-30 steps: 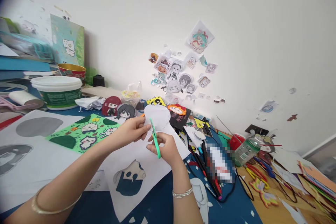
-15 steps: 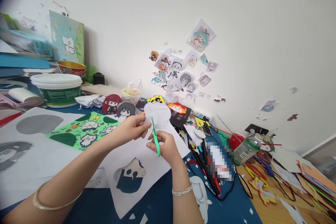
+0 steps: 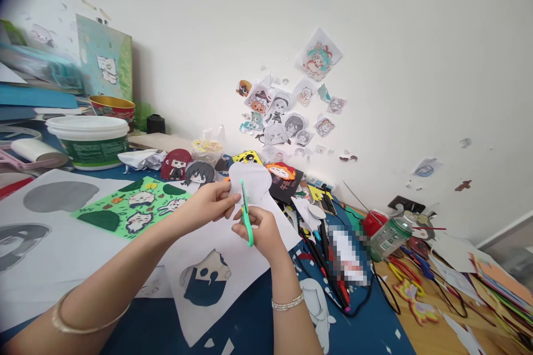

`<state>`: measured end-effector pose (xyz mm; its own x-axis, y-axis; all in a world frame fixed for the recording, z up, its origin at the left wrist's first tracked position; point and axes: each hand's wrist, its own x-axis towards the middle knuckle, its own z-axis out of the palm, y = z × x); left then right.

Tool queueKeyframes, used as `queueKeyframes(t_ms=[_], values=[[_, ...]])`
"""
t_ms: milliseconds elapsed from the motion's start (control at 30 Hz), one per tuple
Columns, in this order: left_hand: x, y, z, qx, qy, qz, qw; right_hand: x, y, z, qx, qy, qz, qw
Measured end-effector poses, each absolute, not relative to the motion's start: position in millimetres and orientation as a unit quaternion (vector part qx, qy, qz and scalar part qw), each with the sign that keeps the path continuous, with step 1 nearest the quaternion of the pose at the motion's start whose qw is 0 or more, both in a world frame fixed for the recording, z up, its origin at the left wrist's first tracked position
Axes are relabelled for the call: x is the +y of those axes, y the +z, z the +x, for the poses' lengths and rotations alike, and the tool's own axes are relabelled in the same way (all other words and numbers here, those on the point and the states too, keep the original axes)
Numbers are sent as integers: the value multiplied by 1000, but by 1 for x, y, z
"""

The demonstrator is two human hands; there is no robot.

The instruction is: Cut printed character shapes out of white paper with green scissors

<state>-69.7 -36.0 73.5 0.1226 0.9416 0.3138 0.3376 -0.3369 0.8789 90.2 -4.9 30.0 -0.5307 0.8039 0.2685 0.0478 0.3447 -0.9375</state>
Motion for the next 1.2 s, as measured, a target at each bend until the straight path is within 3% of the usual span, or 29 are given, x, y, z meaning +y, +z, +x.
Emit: queueKeyframes(t_ms=[1200], values=[[-36,73,-57,481,494,589,421,-9,32,81,-691,482,-282,459]])
